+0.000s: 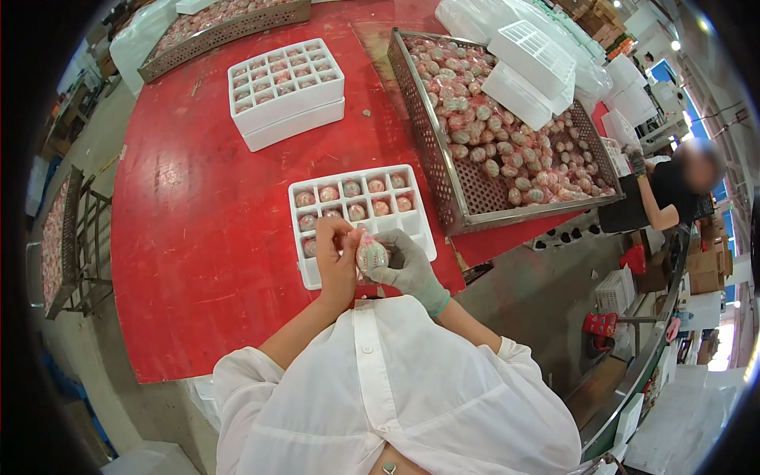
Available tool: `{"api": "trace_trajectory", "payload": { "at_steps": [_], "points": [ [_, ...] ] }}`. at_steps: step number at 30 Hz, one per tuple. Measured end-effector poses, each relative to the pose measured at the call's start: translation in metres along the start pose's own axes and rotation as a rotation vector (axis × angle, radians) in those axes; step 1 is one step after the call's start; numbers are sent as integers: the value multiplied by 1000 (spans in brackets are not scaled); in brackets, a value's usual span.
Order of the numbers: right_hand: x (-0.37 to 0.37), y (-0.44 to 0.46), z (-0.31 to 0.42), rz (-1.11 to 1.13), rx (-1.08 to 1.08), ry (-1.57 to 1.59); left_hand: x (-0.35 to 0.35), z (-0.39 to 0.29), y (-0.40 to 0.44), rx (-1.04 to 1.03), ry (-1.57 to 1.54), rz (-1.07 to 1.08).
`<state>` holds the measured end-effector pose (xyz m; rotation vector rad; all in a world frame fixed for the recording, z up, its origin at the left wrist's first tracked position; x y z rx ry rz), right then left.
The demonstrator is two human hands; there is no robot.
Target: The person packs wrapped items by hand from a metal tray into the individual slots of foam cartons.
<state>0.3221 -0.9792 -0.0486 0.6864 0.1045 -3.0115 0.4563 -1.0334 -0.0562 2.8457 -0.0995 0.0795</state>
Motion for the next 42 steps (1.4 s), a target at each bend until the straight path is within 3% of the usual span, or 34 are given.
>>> {"api": "trace_trajectory", "payload": {
  "at_steps": [1, 3, 4, 6, 7, 9, 13, 15, 19, 24, 28, 30, 34, 37, 39, 40, 42],
  "points": [
    [0, 0, -1, -3, -2, 2, 3, 3, 0, 3, 0, 2],
    [2, 0, 0, -14, 5, -117, 3, 13, -4, 199, -28, 218],
    [1, -1, 4, -18, 3, -116, 2, 14, -6, 209, -43, 197],
    [-3, 0, 17, -14, 152, -584, 2, 21, -12, 272, -139, 237],
    [0, 1, 20, -17, 152, -586, 1, 20, -13, 332, -233, 275],
    [3, 1, 24, -43, 291, -936, -1, 14, -14, 267, -289, 354],
    [7, -2, 16, -133, 227, -904, -2, 37, -23, 496, -452, 434],
    [16, 1, 7, -148, 316, -1051, -3, 45, -26, 641, -765, 371],
    [37, 2, -31, -70, 169, -941, 4, 60, -36, 765, -696, 363],
    [38, -7, -53, -218, -85, -406, 6, 77, -44, 831, -542, 383],
    [49, 0, -70, -229, -55, -313, 2, 87, -42, 867, -543, 354],
    [46, 7, -62, -192, -51, -477, 1, 87, -39, 967, -747, 307],
    [35, 7, -56, -273, -84, -436, 1, 100, -42, 962, -762, 285],
    [44, 8, -72, -309, -24, -485, 4, 111, -42, 946, -517, 267],
    [53, 12, -86, -322, -55, -495, 6, 106, -32, 663, 33, 339],
    [52, 16, -80, -323, -56, -495, 3, 105, -29, 664, 33, 340],
    [43, 28, -59, -295, -104, -592, 1, 100, -21, 390, 210, 244]
  ]
}}
Point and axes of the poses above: each hand's wrist, its own y-axis towards the middle knuckle, its own x-axis out of the back of the hand, z = x × y, the point moved 2 cm from there along y, towards the middle knuckle, and after that the axes turned 9 degrees about y, right-handed, at the moved point
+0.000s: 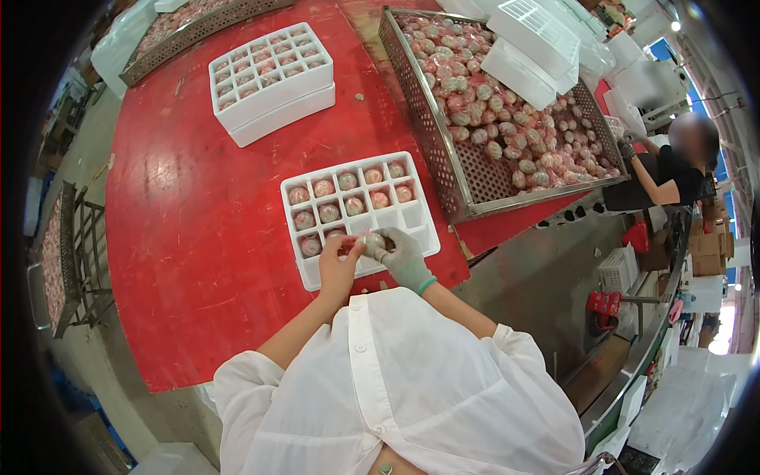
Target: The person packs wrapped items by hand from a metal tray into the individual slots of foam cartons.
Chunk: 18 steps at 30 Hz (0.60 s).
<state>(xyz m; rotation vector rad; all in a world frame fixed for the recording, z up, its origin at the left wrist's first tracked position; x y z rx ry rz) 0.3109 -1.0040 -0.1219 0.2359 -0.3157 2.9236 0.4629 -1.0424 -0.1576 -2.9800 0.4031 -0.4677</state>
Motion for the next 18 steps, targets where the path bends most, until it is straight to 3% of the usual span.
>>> {"api": "trace_trajectory", "payload": {
  "at_steps": [3, 4, 6, 9, 12, 14, 16, 18],
  "points": [
    [3, 17, 13, -60, 42, -258, -1, 0, 8, -23, 238, 9],
    [2, 25, 0, -109, 187, -305, -3, 4, 9, -24, 238, 10],
    [1, 36, -5, -49, 200, -361, -9, 17, 9, -26, 395, 121],
    [-8, 55, -26, -4, 245, -473, -16, 31, 8, 48, 322, 196],
    [-18, 61, -30, -7, 274, -638, -12, 6, 2, 44, 148, 135],
    [-36, 71, -39, 132, 367, -1050, -8, 19, 6, 8, 188, 153],
    [-40, 69, -36, -2, 314, -955, -7, 31, 5, -20, 230, 184],
    [-35, 72, -40, 259, 356, -1084, -8, 33, 2, -51, 192, 211]
  ]
}}
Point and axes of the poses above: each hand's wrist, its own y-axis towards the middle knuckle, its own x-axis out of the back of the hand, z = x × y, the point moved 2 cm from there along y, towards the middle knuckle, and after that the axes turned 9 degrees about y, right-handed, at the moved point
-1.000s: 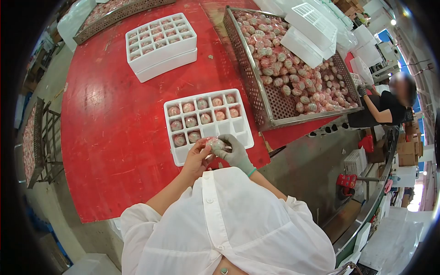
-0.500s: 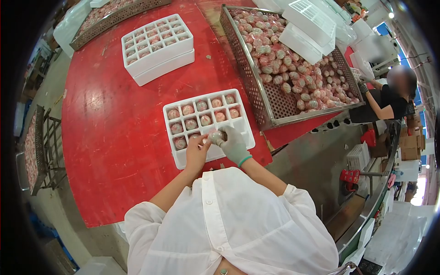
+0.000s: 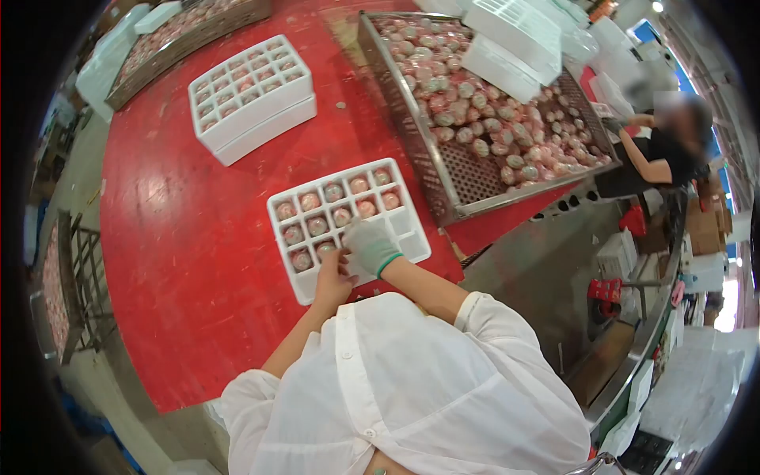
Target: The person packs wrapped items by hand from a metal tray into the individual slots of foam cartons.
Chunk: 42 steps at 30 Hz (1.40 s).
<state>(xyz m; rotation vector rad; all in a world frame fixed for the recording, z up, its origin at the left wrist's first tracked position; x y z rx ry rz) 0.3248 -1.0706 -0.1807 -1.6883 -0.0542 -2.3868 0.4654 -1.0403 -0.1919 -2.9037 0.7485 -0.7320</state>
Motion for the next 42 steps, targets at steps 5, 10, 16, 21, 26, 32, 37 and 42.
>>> {"api": "trace_trajectory", "payload": {
  "at_steps": [5, 10, 16, 21, 26, 32, 37, 42],
  "points": [
    [14, 2, 20, 30, -7, 80, -4, 19, 9, -38, 198, 32],
    [27, -5, -5, 55, 63, 312, 1, 23, 12, -37, 118, 98],
    [190, -56, -165, -817, -205, 150, 3, 26, 10, -110, 71, 103],
    [228, -134, -374, -590, -1090, -307, 1, 39, 10, -113, 100, 94],
    [228, -153, -399, -211, -1336, -12, 9, 28, 10, -67, 101, 168],
    [224, -143, -378, -512, -1082, -73, 14, 18, 9, -20, 106, 164],
    [240, -120, -288, -574, -500, -245, 24, -3, 10, 106, -27, 113],
    [227, -97, -94, -198, -13, -118, 32, -136, 11, -511, 364, -203]
  ]
}}
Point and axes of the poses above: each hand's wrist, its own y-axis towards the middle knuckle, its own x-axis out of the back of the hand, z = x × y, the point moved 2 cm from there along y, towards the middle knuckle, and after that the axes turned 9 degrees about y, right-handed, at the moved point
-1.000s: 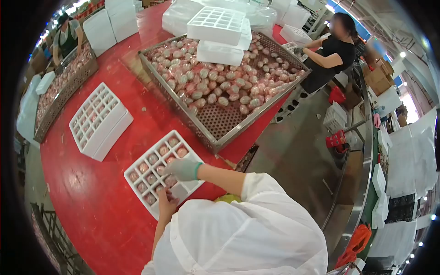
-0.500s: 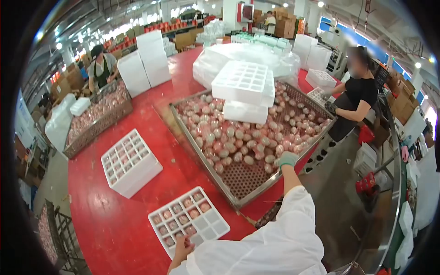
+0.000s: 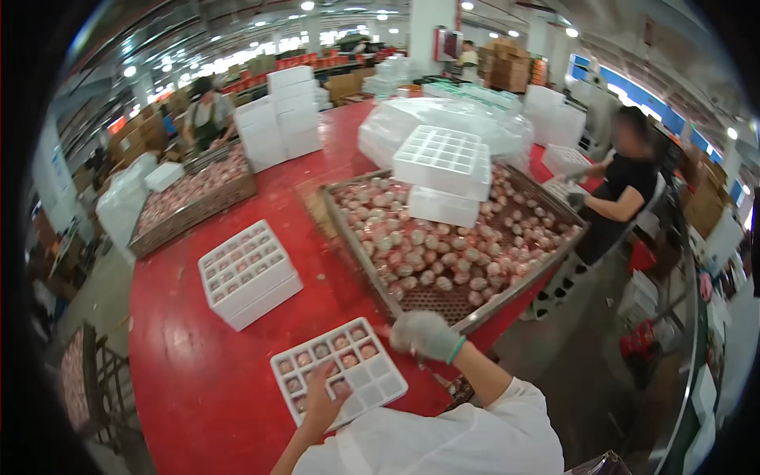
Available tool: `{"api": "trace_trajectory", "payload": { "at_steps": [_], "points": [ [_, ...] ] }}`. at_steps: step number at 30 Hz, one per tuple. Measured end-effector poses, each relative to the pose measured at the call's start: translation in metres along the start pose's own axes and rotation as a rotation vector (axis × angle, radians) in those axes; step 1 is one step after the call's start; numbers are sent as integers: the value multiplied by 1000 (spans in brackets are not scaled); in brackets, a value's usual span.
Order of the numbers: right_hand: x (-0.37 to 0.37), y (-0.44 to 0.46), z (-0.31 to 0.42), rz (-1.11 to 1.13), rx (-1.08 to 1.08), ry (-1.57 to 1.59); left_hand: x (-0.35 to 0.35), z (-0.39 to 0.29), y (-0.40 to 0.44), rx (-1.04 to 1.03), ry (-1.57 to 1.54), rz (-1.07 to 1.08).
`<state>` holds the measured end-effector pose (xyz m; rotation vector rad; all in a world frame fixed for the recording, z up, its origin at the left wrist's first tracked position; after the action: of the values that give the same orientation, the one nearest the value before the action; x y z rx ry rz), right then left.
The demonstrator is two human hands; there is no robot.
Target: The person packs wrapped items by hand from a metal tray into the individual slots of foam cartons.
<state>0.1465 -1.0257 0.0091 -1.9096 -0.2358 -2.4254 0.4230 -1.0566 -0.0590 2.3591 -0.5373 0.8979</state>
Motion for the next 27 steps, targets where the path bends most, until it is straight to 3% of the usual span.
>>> {"api": "trace_trajectory", "payload": {
  "at_steps": [1, 2, 4, 5, 7, 9, 11, 12, 13, 14, 15, 18, 22, 24, 25, 27],
  "points": [
    [-32, 4, 16, -88, 404, 121, 17, -33, 15, -78, 64, 20],
    [-33, 3, 49, 136, 363, 254, 30, -57, 19, -160, 126, 47],
    [-34, -3, 101, 89, 557, 342, 23, -47, 9, -61, 38, 286],
    [-44, -2, 114, 95, 564, 336, 18, -36, -1, 122, -193, 369],
    [-50, -1, 130, 2, 416, 700, 21, -23, -11, 109, -268, 296],
    [-47, -7, 143, -26, 335, 782, 21, -13, -25, 124, -362, 187],
    [-53, -15, 146, -205, 74, 1111, 19, -9, -37, 187, -323, 96],
    [-60, -18, 145, -334, 111, 1048, 19, -9, -41, 246, -281, 6],
    [-69, -20, 143, -266, 75, 985, 25, -18, -40, 165, -325, -133],
    [-79, -23, 141, -195, 37, 924, 26, -18, -40, 172, -329, -127],
    [-103, -22, 137, 23, -17, 1017, 28, -16, -40, 178, -289, -163],
    [-125, -28, 144, 13, -27, 1253, 33, -12, -39, 208, -292, -195],
    [-120, -29, 142, 160, -117, 1198, 37, -11, -35, 256, -256, -177],
    [-114, -28, 142, 106, -131, 1199, 32, 0, -34, 256, -206, -128],
    [-103, -33, 149, 8, -102, 1367, 44, -10, -29, 226, -37, -94],
    [-85, -37, 157, -31, -141, 1475, 49, -9, -22, 309, -158, -68]
  ]
}}
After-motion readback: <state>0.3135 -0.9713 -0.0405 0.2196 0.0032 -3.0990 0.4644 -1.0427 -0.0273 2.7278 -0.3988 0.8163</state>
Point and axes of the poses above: each hand's wrist, its own y-axis towards the middle knuckle, its own x-axis out of the back of the hand, z = x × y, the point moved 2 cm from there along y, towards the middle knuckle, and after that the axes turned 9 degrees about y, right-handed, at the moved point
